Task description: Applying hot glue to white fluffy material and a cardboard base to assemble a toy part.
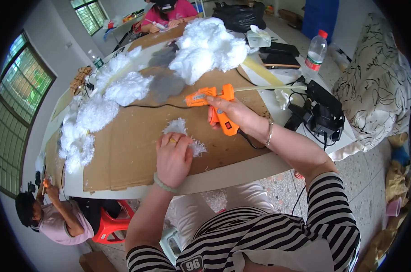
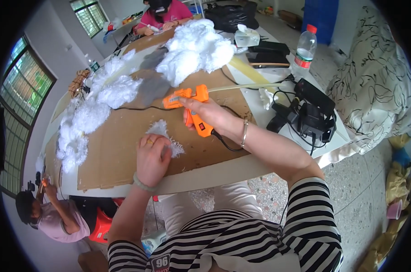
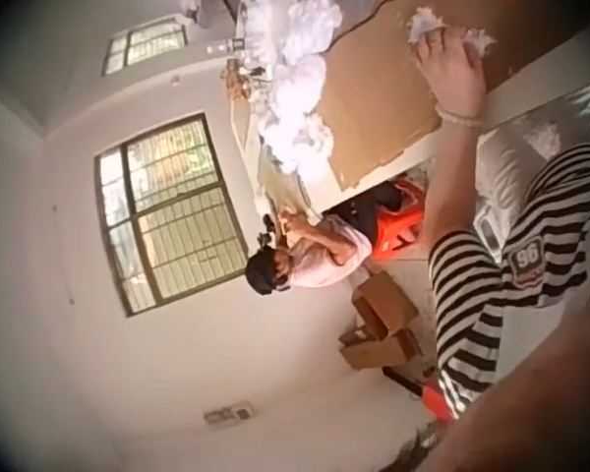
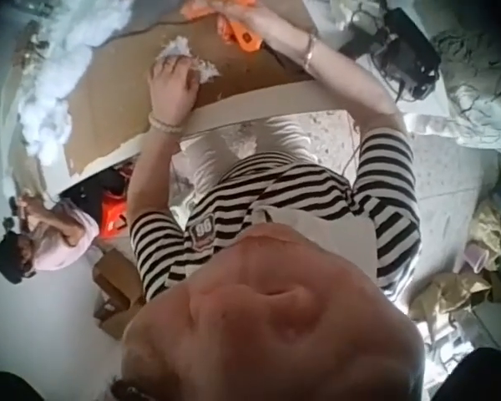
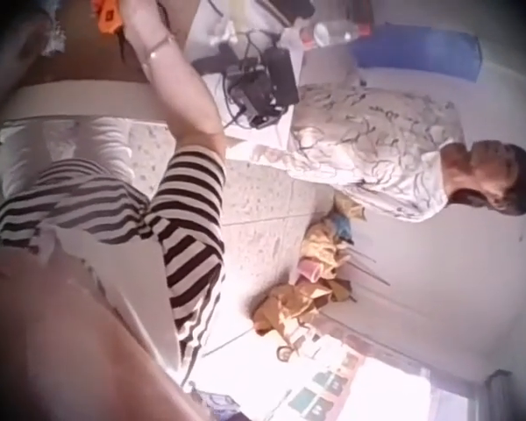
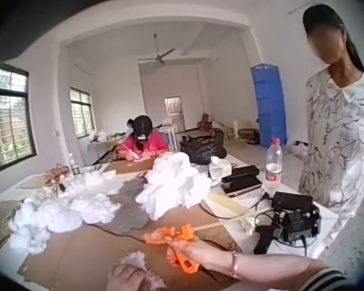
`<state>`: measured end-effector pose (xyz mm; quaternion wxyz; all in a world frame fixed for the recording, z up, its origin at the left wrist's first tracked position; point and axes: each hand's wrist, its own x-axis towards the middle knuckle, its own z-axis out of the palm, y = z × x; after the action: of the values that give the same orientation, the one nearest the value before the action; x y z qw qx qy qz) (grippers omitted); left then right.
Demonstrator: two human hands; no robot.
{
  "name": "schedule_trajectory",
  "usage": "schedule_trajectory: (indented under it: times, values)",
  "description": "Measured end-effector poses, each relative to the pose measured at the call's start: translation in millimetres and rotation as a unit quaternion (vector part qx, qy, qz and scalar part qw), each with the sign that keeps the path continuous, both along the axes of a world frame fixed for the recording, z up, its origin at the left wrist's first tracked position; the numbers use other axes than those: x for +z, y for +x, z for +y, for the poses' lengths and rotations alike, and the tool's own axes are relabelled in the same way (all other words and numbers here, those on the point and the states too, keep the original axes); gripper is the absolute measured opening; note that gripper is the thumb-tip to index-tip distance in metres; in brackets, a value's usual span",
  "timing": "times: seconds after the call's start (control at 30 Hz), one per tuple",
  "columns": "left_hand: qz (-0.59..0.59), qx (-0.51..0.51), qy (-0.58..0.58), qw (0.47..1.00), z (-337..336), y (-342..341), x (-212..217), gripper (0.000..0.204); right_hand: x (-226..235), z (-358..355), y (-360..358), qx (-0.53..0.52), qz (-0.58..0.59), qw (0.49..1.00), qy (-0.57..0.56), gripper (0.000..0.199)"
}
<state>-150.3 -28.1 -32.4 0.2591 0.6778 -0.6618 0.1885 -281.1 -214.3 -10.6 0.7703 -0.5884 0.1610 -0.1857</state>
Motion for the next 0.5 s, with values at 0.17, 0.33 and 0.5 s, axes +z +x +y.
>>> schedule_trajectory:
  times: [0.17,0.33,0.5]
  values:
    - [0.11,0.042,-0.025,0.993,3.1,33.9,-13.3,0.013,-9.0,-3.5,-1.2,-0.003,-0.017,1.0,0.0,0.041]
    - [0.222,0.051,-0.048,0.972,2.9,33.7,0.8,0.007,-13.3,-19.2,0.6,-0.021,-0.013,1.0,-0.016,0.045]
    - [0.041,-0.031,-0.048,0.998,-4.4,5.1,0.1,0.012,-14.4,-13.9,1.7,-0.037,0.01,0.998,0.046,0.044]
